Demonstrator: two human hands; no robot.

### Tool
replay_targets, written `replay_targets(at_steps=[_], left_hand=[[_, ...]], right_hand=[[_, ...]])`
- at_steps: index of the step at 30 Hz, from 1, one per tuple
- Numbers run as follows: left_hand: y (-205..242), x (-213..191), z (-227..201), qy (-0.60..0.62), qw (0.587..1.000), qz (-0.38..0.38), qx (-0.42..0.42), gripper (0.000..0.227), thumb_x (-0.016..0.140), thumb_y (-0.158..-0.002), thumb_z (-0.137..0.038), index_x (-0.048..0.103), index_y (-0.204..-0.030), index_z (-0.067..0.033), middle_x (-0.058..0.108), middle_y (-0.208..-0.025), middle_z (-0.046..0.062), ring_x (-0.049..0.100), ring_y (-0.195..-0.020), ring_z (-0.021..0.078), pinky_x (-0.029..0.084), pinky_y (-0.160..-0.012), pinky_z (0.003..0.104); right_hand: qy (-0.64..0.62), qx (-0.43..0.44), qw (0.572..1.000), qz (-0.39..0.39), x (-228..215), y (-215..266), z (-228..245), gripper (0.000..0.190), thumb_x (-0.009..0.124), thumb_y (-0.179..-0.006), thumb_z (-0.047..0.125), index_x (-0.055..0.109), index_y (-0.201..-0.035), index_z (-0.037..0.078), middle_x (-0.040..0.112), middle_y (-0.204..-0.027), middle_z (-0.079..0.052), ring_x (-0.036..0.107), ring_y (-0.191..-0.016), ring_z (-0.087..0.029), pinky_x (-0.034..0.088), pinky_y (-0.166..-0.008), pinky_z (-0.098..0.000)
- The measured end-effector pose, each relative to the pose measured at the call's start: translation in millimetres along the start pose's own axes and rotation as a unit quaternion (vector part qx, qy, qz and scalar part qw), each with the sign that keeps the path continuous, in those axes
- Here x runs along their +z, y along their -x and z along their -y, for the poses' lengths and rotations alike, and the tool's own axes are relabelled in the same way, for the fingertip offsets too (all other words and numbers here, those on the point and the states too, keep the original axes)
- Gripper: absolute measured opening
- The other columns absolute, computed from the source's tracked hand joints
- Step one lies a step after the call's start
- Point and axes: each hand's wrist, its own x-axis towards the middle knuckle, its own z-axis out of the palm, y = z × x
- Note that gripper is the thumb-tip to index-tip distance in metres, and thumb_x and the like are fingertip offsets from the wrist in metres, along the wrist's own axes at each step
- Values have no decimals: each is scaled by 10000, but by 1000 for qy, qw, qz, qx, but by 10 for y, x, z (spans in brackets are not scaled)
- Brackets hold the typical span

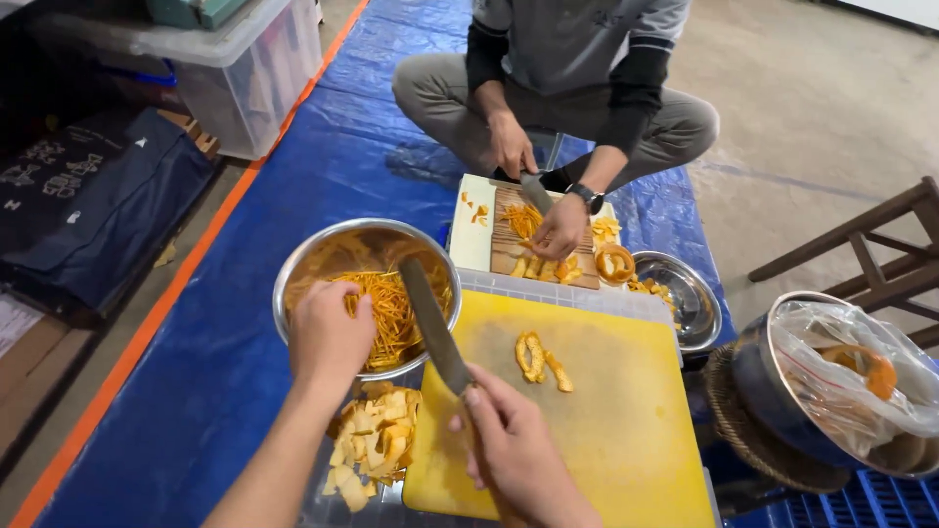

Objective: The person slices orange vegetable peels into thin strips using a knife on a yellow cutting board. They repeatedly gather the sliced strips and transfer them into a metal bowl. Another person across the table also slices similar peels on a wooden board.

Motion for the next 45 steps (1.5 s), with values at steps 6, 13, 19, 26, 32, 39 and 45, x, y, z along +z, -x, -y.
replay_targets(at_steps=[6,13,19,26,32,39,45], left_hand=[[191,394,-361,-17,965,-16,260,254,585,-945,-260,768,-965,-86,741,-959,103,665,-912,309,504,-815,502],[878,1655,-583,-53,920,209,329,301,740,-925,-326,644,-1032,-61,628,-983,141,632,-905,390,528,-769,530],[848,2091,-469,-71,933,231,267,263,719,-938,-182,675,-1125,-3,560,-1281,166,527,-1183,346,513,-989,495],[821,1813,-644,-100,920,273,262,119,540,-991,-119,608,-957,-27,612,-1008,103,618,-837,321,515,-670,470],[1099,1206,-1043,82,958,272,30,279,493,-1050,-212,735,-1146,-114,730,-929,30,665,-782,149,554,-692,278],[1523,1010,-524,123,922,285,-232,267,618,-1005,-219,791,-1200,-161,718,-727,75,580,-533,156,511,-528,281],[1695,791,-572,18,935,267,-231,577,570,-968,-450,481,-1500,-246,779,-1171,6,678,-1181,220,503,-1044,406]], right_hand=[[162,-22,983,-84,-978,8,-100,494,559,-969,212,660,-1450,161,731,-825,-93,553,-436,-204,480,-397,-341],[60,-106,960,-254,-2064,198,-33,433,553,-992,43,645,-1409,-25,644,-788,-234,395,-386,-263,291,-352,-362],[-5,-73,951,-301,-2366,277,-47,453,519,-1024,55,613,-1466,24,617,-852,-280,404,-457,-299,329,-420,-406],[46,-80,956,-278,-2509,366,-21,470,550,-996,87,610,-1459,33,699,-861,-227,468,-440,-281,414,-394,-417],[88,-105,960,-246,-2649,424,-51,481,543,-992,131,588,-1463,42,714,-844,-188,510,-434,-261,478,-384,-400],[98,-78,965,-230,-2582,570,-61,477,560,-993,152,614,-1459,70,712,-850,-157,509,-455,-238,459,-417,-387],[113,-57,967,-220,-2446,710,-79,478,563,-998,159,617,-1465,74,696,-865,-160,521,-487,-252,458,-446,-400]])
